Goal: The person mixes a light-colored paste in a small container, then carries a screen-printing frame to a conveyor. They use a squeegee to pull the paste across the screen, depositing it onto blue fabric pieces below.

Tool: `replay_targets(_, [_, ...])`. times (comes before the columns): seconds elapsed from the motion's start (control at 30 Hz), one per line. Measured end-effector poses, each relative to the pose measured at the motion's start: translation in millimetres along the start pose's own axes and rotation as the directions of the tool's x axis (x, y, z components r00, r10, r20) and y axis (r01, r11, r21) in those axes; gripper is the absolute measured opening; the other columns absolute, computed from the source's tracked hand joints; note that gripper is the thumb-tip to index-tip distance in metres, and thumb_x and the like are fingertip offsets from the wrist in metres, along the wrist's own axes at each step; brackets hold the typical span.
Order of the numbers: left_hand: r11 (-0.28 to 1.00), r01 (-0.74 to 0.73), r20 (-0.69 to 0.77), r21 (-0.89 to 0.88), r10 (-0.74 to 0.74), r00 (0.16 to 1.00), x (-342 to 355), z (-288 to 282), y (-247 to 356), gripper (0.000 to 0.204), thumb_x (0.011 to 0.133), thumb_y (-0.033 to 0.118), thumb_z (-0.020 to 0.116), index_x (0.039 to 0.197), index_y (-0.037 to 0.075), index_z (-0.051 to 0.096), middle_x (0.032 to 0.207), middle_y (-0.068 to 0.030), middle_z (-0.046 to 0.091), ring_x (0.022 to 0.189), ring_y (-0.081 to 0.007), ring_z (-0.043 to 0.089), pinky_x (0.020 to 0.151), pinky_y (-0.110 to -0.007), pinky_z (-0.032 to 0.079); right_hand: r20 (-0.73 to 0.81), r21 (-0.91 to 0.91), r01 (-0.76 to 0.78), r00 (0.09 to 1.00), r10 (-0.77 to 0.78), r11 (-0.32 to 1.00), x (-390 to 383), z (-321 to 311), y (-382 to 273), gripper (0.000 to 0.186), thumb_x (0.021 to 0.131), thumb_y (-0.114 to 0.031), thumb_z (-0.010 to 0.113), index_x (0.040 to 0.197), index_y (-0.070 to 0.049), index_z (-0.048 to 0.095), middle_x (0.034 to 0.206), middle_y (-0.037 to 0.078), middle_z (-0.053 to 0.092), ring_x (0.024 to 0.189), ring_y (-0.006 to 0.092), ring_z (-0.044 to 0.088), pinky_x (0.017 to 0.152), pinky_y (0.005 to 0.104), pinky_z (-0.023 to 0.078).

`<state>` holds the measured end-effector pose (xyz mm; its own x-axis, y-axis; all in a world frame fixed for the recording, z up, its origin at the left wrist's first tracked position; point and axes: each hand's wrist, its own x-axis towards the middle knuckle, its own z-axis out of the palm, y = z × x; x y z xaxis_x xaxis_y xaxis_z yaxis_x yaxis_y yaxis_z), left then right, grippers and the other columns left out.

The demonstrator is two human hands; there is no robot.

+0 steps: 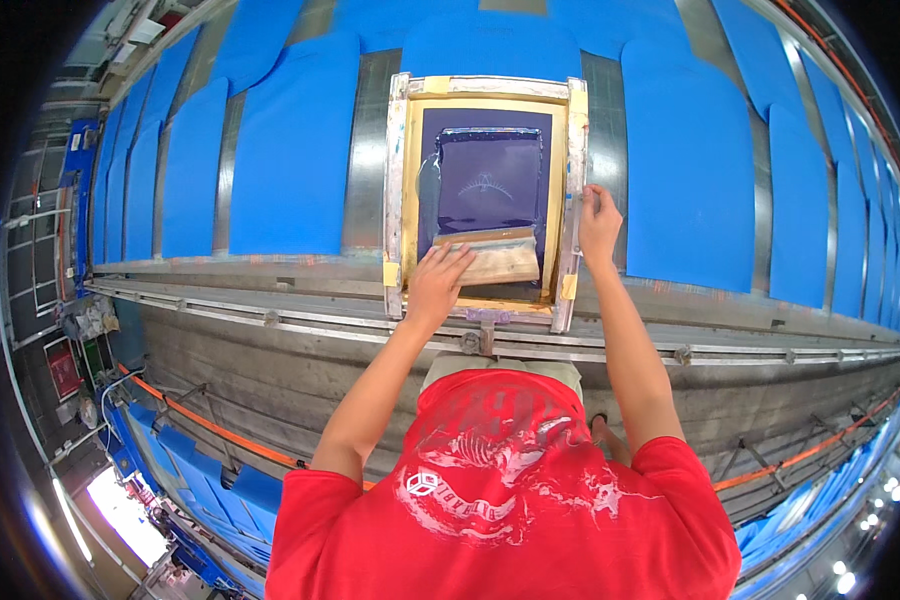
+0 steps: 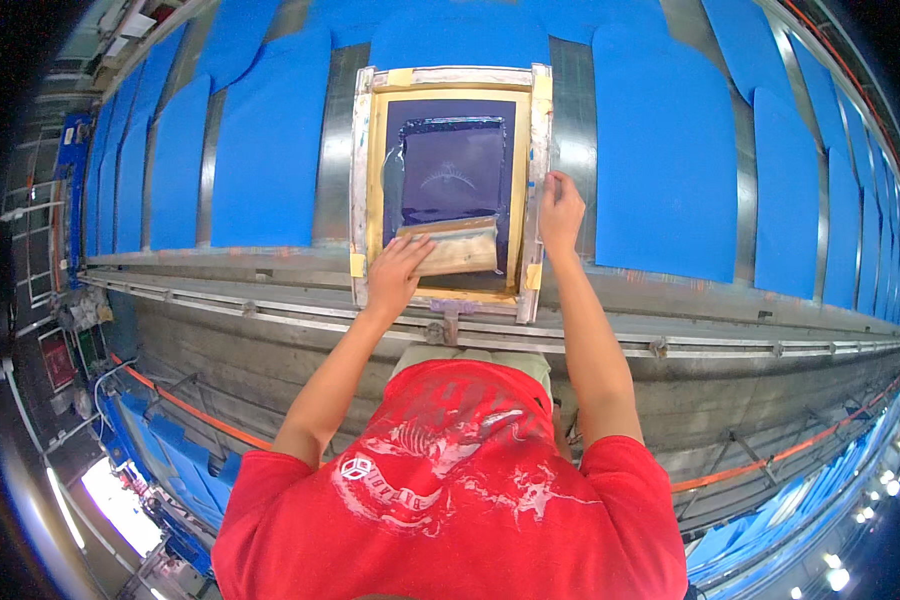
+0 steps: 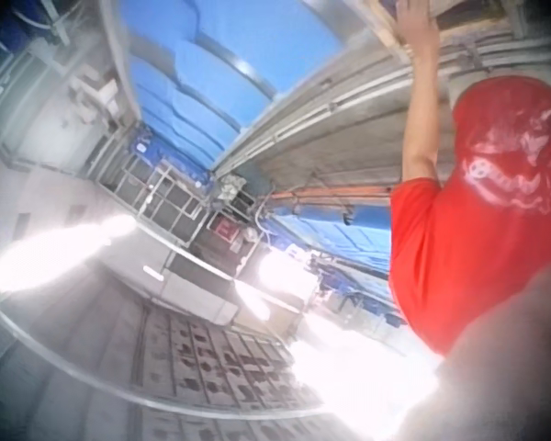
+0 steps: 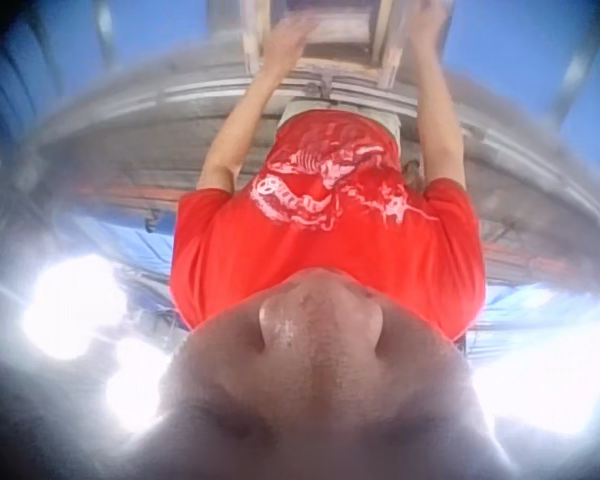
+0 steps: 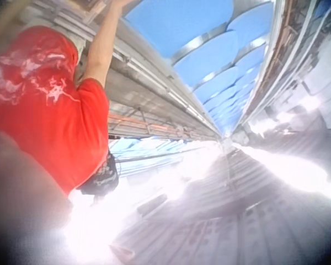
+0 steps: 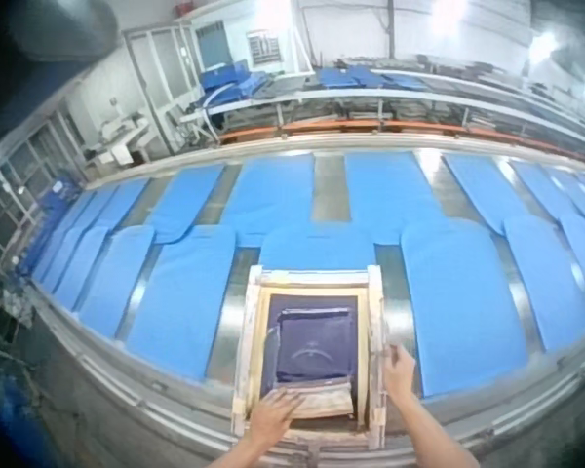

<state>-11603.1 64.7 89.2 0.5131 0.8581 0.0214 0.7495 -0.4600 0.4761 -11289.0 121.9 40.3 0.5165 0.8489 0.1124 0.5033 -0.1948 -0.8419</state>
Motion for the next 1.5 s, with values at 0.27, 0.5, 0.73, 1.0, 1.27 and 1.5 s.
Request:
replay_targets(0.27, [0.996, -0.075, -0.015, 0.047, 0.075, 0.997, -29.0, 15.7, -9.4, 0.060, 0.077, -0.003, 0.065, 0.134, 0.016, 0.065, 0.141, -0.0031, 0.062, 0.133, -0.0309, 0.055, 0.114, -0.047, 0.040, 0.176, -0.296, 0.025, 0.984, 0.029, 0.955, 7.8, -10.4, 9.5, 0.033, 0.099, -0.031, 0.063, 0.114, -0.003, 0.070, 0.114, 0.022, 0.069, 0.107, 0.0406, 0.064, 0.088, 0.0477, 0.050])
replay_targets(0.5, [0.983, 0.138, 0.009, -0.122, -0.138, 0.990, 153.9, -35.2, -48.0, 0.036, 0.082, 0.004, 0.064, 0.114, 0.017, 0.076, 0.110, -0.0104, 0.074, 0.101, -0.0317, 0.070, 0.089, -0.043, 0.056, 0.582, -0.101, 0.537, 0.715, -0.388, 0.837, 56.5, -0.9, -116.5, 0.042, 0.090, -0.032, 0.073, 0.123, -0.006, 0.070, 0.128, 0.018, 0.063, 0.121, 0.0358, 0.058, 0.101, 0.0474, 0.048])
replay_targets(0.73, [0.999, 0.000, -0.086, -0.043, -0.004, 0.996, 198.3, -15.3, -70.7, 0.037, 0.078, -0.001, 0.065, 0.107, 0.016, 0.078, 0.103, -0.0112, 0.075, 0.096, -0.0333, 0.071, 0.088, -0.043, 0.057, 0.476, -0.107, 0.509, 0.780, -0.405, 0.854, 59.3, 63.8, -55.5, 0.040, 0.079, -0.004, 0.071, 0.119, -0.002, 0.067, 0.121, 0.018, 0.064, 0.118, 0.0381, 0.057, 0.101, 0.0468, 0.048])
replay_targets(1.0, [0.996, -0.089, -0.049, 0.001, 0.089, 0.995, 56.7, -2.5, -32.6, 0.047, 0.071, -0.008, 0.065, 0.113, 0.012, 0.074, 0.120, -0.0067, 0.073, 0.118, -0.0283, 0.065, 0.106, -0.043, 0.049, 0.576, -0.011, 0.332, 0.773, -0.265, 0.943, -83.4, -5.0, -56.8, 0.049, 0.077, -0.003, 0.076, 0.124, -0.002, 0.063, 0.128, 0.017, 0.062, 0.119, 0.0387, 0.056, 0.105, 0.0470, 0.046])
replay_targets(1.27, [0.995, -0.090, 0.033, -0.048, 0.091, 0.995, 47.4, 2.7, -30.3, 0.055, 0.073, -0.003, 0.071, 0.126, 0.011, 0.068, 0.137, -0.0062, 0.064, 0.132, -0.0311, 0.055, 0.116, -0.047, 0.039, 0.200, -0.116, -0.139, 0.967, 0.160, 0.984, 16.4, -11.9, 36.1, 0.032, 0.096, -0.027, 0.069, 0.121, -0.007, 0.066, 0.093, 0.015, 0.066, 0.090, 0.0329, 0.063, 0.083, 0.0397, 0.049])
replay_targets(1.5, [0.989, -0.098, -0.051, -0.109, 0.093, 0.994, 11.6, -15.5, -38.3, 0.070, 0.069, -0.004, 0.073, 0.137, 0.012, 0.061, 0.147, -0.0056, 0.057, 0.136, -0.0308, 0.052, 0.118, -0.047, 0.037, -0.051, -0.021, -0.039, 0.998, 0.038, 0.999, 16.4, 6.1, -30.1, 0.020, 0.099, -0.023, 0.065, 0.108, -0.007, 0.071, 0.070, 0.004, 0.056, 0.063, 0.0130, 0.042, 0.058, 0.0337, 0.037])
